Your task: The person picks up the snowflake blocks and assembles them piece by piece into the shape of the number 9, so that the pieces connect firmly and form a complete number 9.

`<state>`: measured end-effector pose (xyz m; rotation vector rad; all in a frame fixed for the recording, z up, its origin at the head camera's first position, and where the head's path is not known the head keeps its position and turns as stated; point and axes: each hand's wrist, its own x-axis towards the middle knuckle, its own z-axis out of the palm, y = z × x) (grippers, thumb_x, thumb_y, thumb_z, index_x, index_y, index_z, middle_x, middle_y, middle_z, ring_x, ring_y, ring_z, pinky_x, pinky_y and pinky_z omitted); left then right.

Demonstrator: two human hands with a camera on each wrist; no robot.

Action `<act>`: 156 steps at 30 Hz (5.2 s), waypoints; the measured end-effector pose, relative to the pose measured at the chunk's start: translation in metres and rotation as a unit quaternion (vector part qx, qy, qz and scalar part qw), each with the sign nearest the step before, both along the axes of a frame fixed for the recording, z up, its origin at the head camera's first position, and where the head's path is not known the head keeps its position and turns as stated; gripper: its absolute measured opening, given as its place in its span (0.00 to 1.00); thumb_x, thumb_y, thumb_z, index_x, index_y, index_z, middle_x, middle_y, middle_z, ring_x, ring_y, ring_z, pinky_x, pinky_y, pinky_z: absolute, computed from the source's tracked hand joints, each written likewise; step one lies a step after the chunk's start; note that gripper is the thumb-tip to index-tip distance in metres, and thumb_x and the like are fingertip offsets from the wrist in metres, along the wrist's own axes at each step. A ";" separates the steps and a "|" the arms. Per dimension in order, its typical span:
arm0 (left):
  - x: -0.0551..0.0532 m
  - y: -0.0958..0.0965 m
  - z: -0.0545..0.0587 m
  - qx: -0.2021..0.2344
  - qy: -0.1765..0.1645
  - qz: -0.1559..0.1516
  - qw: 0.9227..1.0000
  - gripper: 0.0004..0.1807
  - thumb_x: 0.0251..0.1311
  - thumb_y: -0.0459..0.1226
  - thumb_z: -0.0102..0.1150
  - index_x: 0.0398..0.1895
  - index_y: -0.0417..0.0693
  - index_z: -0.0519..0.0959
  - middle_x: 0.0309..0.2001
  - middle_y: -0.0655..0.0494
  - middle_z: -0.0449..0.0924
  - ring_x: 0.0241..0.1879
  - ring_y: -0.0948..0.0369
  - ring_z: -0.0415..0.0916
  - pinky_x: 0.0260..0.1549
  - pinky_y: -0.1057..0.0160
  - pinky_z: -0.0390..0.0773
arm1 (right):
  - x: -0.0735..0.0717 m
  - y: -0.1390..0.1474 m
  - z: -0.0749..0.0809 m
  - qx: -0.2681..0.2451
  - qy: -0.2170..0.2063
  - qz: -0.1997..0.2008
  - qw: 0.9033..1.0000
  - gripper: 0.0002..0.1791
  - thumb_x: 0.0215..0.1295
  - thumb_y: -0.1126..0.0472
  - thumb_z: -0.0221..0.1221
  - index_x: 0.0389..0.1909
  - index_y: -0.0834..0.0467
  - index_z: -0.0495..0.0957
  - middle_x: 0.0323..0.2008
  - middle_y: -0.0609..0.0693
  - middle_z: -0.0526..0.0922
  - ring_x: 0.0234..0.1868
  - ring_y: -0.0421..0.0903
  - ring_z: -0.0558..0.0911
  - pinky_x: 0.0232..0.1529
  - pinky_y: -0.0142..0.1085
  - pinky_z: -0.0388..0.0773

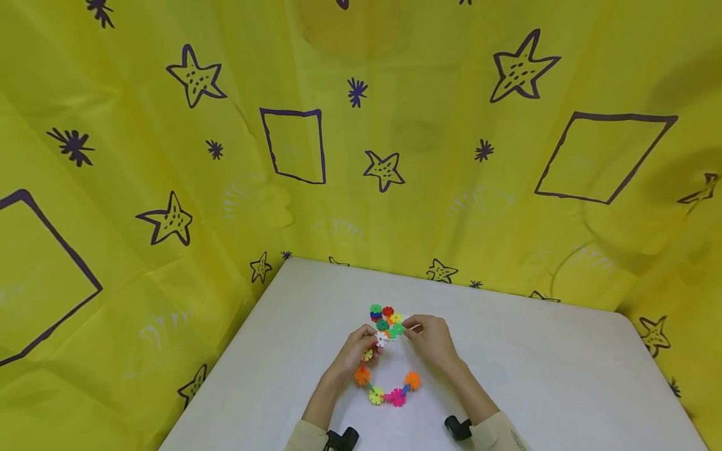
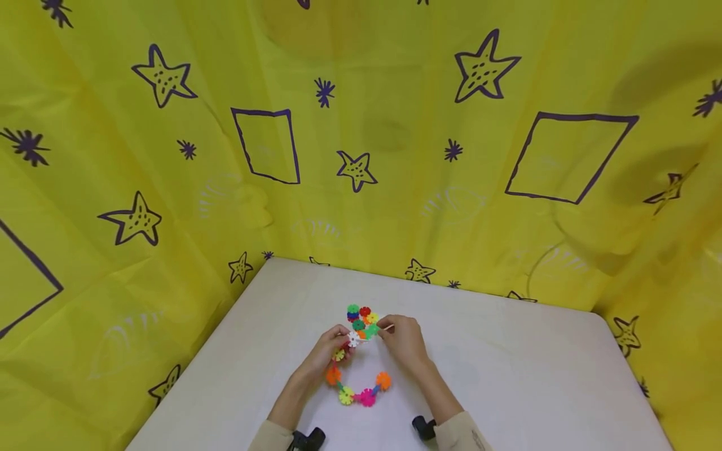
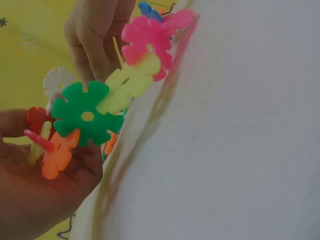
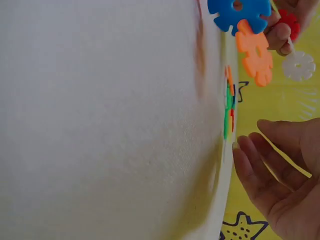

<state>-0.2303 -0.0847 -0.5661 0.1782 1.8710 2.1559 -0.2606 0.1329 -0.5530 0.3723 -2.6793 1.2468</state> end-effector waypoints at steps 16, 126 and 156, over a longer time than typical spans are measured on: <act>-0.002 -0.003 -0.003 -0.058 0.026 -0.010 0.998 0.25 0.73 0.47 0.62 0.38 0.28 0.74 0.26 0.55 0.68 0.26 0.60 0.64 0.28 0.67 0.66 | -0.025 -0.014 -0.009 0.094 -0.049 -0.018 0.994 0.11 0.58 0.64 0.75 0.41 0.62 0.88 0.36 0.51 0.86 0.40 0.50 0.84 0.44 0.48 0.83; -0.008 -0.011 -0.006 -0.027 0.025 0.007 0.999 0.23 0.75 0.45 0.56 0.46 0.27 0.77 0.31 0.54 0.76 0.29 0.60 0.69 0.30 0.65 0.72 | -0.013 -0.024 -0.011 0.058 -0.061 0.001 0.996 0.11 0.54 0.63 0.77 0.38 0.57 0.89 0.34 0.48 0.85 0.37 0.47 0.83 0.41 0.46 0.83; -0.003 -0.002 -0.005 -0.027 -0.018 0.052 0.998 0.14 0.73 0.46 0.60 0.41 0.43 0.83 0.34 0.51 0.78 0.24 0.60 0.67 0.26 0.67 0.70 | 0.026 -0.009 0.010 -0.168 -0.036 -0.014 0.985 0.06 0.58 0.65 0.76 0.30 0.54 0.88 0.28 0.46 0.88 0.26 0.43 0.87 0.29 0.32 0.84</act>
